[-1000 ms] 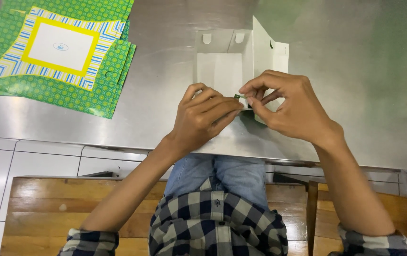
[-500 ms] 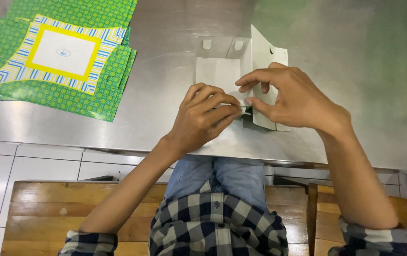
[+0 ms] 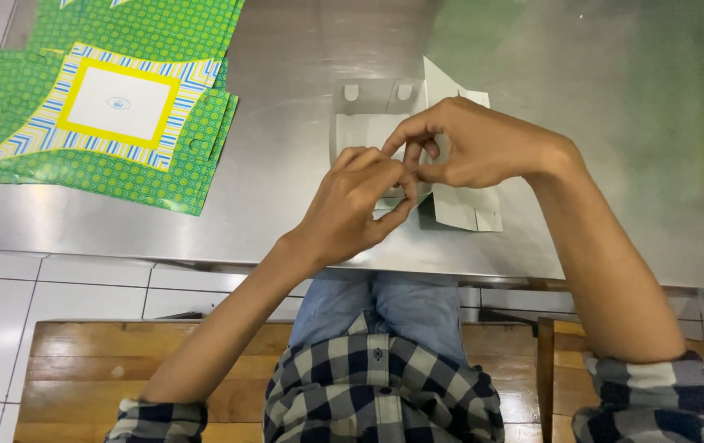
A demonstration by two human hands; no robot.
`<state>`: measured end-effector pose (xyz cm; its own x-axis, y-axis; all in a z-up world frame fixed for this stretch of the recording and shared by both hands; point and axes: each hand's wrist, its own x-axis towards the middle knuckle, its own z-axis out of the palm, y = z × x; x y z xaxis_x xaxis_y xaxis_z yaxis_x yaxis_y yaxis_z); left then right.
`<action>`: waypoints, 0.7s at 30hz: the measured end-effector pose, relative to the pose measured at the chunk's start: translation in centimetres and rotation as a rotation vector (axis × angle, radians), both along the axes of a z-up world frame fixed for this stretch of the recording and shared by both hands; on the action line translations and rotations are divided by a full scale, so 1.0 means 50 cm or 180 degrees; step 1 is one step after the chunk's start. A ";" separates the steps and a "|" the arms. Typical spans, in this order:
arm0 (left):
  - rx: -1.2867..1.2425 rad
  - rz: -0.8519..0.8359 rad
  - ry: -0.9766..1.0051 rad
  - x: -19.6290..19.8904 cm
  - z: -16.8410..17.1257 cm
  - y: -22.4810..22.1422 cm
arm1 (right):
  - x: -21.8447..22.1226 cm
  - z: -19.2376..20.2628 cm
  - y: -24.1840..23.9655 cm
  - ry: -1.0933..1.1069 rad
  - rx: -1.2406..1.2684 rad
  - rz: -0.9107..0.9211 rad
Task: Assembling a decorative cardboard box by folding sheets and tucking flaps.
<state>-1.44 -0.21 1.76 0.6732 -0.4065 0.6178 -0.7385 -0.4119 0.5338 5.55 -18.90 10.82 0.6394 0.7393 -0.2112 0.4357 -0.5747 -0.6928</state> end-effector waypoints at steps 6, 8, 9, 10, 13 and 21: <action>-0.0033 -0.0087 0.0282 -0.002 0.005 0.000 | -0.026 -0.025 -0.026 -0.0696 0.0440 -0.0435; -0.0010 -0.0037 0.0354 -0.008 0.008 -0.001 | -0.031 -0.050 -0.045 -0.1173 0.0703 -0.1106; -0.0012 -0.0050 0.0362 -0.010 0.007 -0.006 | -0.046 -0.046 -0.045 -0.1167 0.0696 -0.1118; -0.0011 -0.0030 0.0367 -0.010 0.007 -0.009 | -0.059 -0.043 -0.044 -0.1264 0.0473 -0.1396; -0.0007 0.0027 0.0334 -0.013 -0.002 -0.023 | -0.076 -0.046 -0.035 -0.1376 -0.0033 -0.1685; 0.0596 0.0388 0.0170 -0.017 -0.008 -0.031 | -0.071 -0.075 -0.024 -0.1510 -0.0396 -0.1443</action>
